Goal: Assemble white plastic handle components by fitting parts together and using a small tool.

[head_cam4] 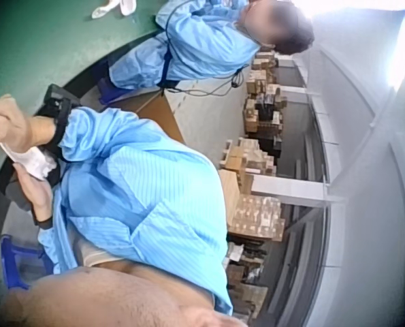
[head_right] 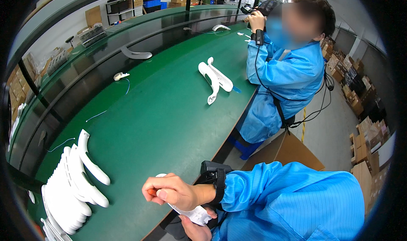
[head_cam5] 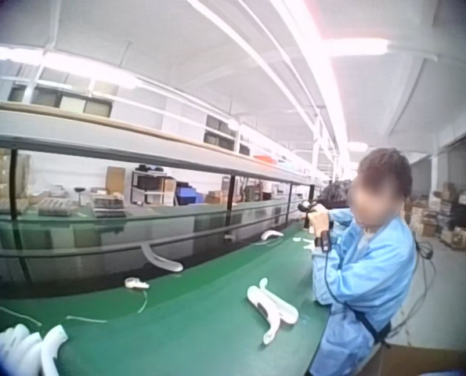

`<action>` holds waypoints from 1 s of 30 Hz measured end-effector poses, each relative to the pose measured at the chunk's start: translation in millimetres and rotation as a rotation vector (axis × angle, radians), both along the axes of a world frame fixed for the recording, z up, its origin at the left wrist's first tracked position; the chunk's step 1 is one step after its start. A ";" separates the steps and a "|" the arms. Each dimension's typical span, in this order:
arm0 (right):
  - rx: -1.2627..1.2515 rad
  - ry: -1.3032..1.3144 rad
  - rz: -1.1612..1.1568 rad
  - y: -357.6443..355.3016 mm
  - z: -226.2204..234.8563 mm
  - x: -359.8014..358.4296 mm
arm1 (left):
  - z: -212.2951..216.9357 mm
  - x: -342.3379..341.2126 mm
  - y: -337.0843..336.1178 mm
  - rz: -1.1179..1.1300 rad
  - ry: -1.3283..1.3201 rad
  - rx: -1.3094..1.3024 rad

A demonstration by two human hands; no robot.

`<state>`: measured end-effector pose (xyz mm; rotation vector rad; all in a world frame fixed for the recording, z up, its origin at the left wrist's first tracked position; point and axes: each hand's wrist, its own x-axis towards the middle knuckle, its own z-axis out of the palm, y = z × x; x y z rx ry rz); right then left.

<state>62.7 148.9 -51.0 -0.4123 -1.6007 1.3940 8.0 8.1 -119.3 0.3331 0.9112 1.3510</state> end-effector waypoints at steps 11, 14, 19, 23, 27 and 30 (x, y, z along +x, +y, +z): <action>0.093 -0.053 -0.016 -4.1 3.0 -5.6 | -4.4 2.1 2.3 -0.049 0.002 0.071; -0.011 -0.006 -0.053 -3.8 6.3 -2.8 | -11.5 1.7 1.1 -0.132 -0.056 0.139; -0.311 0.129 0.056 -1.3 7.0 -5.8 | -0.5 -2.7 -12.0 -0.112 -0.092 0.110; -0.326 0.256 0.019 19.2 37.1 7.1 | 3.1 -20.4 -20.3 -0.171 -0.006 0.218; -0.215 0.102 -0.046 64.0 46.3 26.1 | 17.9 -35.1 -18.5 -0.176 0.052 0.208; -0.224 -0.083 -0.078 81.3 40.7 44.2 | 22.9 -42.7 -12.9 -0.186 0.121 0.226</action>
